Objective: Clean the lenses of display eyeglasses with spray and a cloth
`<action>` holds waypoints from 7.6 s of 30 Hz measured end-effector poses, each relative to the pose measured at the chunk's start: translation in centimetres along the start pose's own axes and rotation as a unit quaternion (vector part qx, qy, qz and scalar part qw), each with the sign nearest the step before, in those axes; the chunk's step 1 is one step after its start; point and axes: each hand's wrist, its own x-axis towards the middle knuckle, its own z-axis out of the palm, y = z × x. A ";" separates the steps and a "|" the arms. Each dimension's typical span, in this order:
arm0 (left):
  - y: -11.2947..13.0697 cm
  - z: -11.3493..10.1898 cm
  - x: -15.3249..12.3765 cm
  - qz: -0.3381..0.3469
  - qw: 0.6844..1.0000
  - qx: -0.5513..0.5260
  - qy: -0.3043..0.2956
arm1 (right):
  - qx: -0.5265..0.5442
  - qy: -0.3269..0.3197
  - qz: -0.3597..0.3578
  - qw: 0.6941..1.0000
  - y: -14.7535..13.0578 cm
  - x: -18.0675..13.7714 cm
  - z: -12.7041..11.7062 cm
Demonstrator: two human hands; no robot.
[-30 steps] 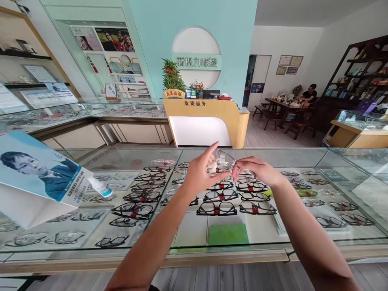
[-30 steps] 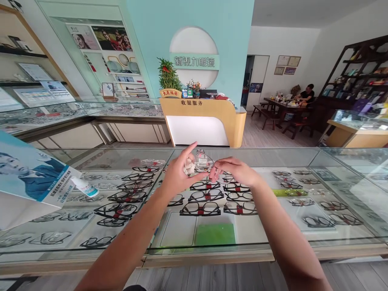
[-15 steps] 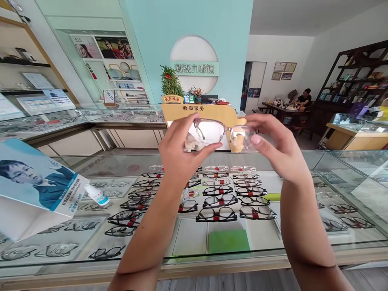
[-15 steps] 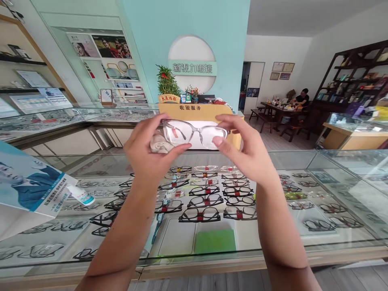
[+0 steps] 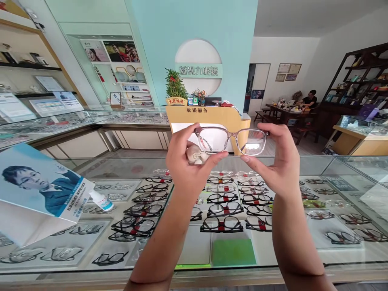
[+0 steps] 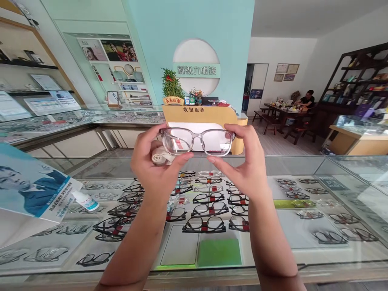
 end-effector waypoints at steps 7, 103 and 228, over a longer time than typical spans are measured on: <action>-0.2 -0.4 -0.7 -0.022 0.999 0.011 -0.030 | -0.019 -0.001 0.029 0.999 -0.9 -0.4 0.2; 2.0 -0.3 -0.7 0.043 0.996 0.065 0.037 | -0.064 -0.043 0.171 0.982 -1.6 -1.0 0.1; -7.0 1.1 -13.4 -0.175 0.980 -0.006 -0.092 | 0.149 0.067 0.359 0.919 4.6 -12.0 6.9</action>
